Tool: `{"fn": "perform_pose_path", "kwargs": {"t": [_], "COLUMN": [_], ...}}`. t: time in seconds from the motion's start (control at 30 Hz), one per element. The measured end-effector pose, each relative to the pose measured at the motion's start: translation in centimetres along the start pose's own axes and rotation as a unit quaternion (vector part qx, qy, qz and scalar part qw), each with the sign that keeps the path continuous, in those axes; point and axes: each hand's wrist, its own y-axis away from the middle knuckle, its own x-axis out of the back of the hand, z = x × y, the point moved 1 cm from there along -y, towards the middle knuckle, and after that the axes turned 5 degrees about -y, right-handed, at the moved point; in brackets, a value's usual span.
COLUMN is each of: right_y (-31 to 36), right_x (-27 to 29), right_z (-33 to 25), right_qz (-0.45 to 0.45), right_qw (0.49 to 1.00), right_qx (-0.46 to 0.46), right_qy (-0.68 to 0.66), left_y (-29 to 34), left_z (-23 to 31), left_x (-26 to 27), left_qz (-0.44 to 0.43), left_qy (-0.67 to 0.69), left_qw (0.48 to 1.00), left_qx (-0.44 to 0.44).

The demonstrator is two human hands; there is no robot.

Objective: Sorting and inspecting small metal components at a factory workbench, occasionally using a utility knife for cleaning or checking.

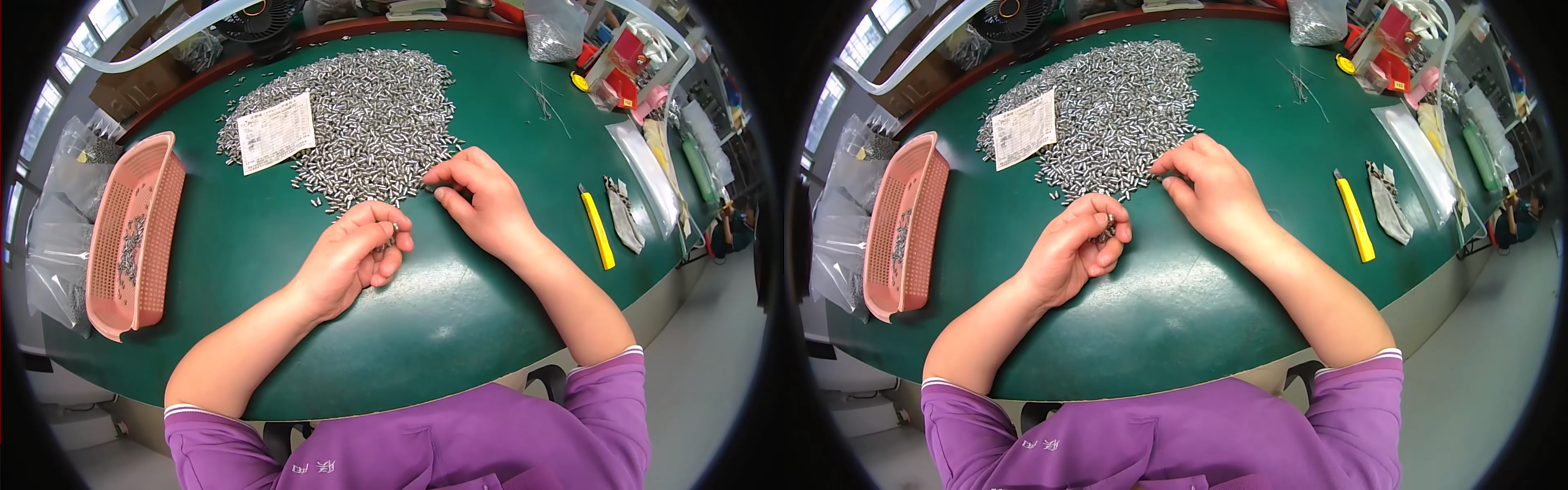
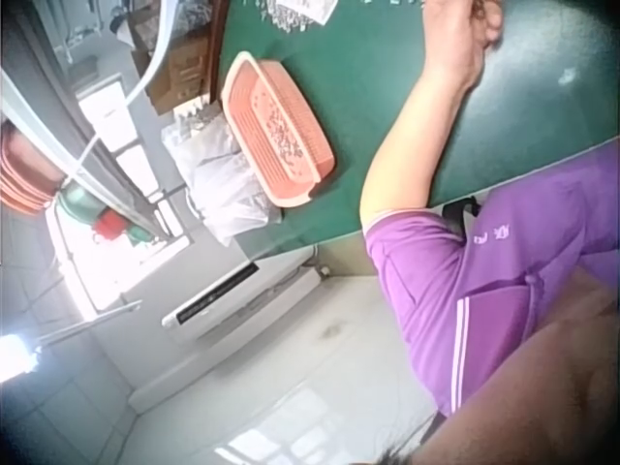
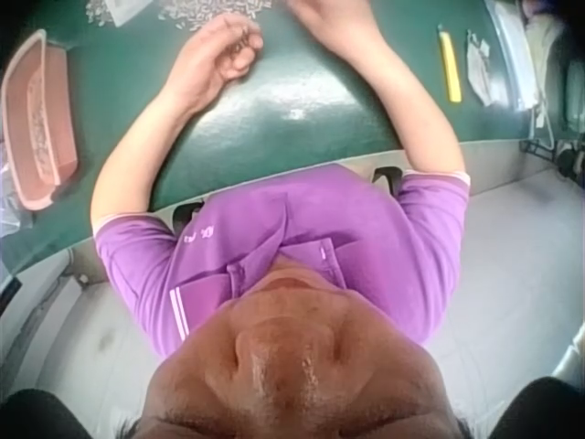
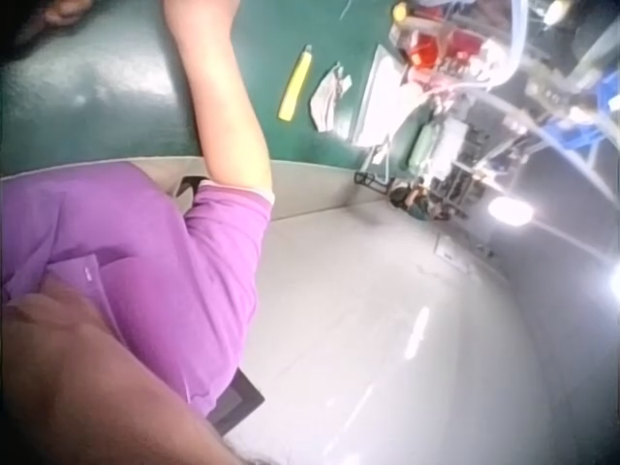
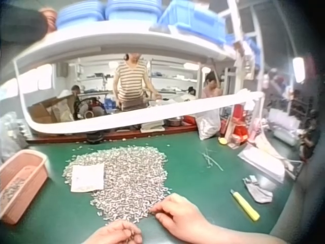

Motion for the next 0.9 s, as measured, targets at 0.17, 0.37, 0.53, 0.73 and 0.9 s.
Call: {"fn": "perform_pose_path", "kwargs": {"t": [0.17,0.37,0.53,0.73,0.9], "right_y": [0.1,0.2,0.1,0.4,0.1], "right_x": [0.0,0.1,-0.2,-0.3,0.1], "right_z": [0.0,-0.4,-1.7,-2.8,-2.1], "right_qz": [-0.014,-0.056,-0.049,-0.068,-0.017], "right_qw": [0.998,0.995,0.995,0.985,0.993], "right_qx": [0.018,0.040,0.082,0.145,0.110], "right_qy": [0.057,0.076,0.000,-0.064,-0.036], "left_y": [0.1,0.0,0.0,0.0,-0.1], "left_z": [0.1,0.0,0.2,0.1,0.0], "left_x": [0.0,0.2,-0.4,-0.3,-0.1], "left_qz": [0.005,0.006,0.040,0.009,-0.001], "left_qy": [0.007,-0.017,-0.035,-0.062,-0.033], "left_qw": [1.000,0.999,0.998,0.997,0.999], "left_qx": [0.009,0.031,0.043,0.037,0.026]}}
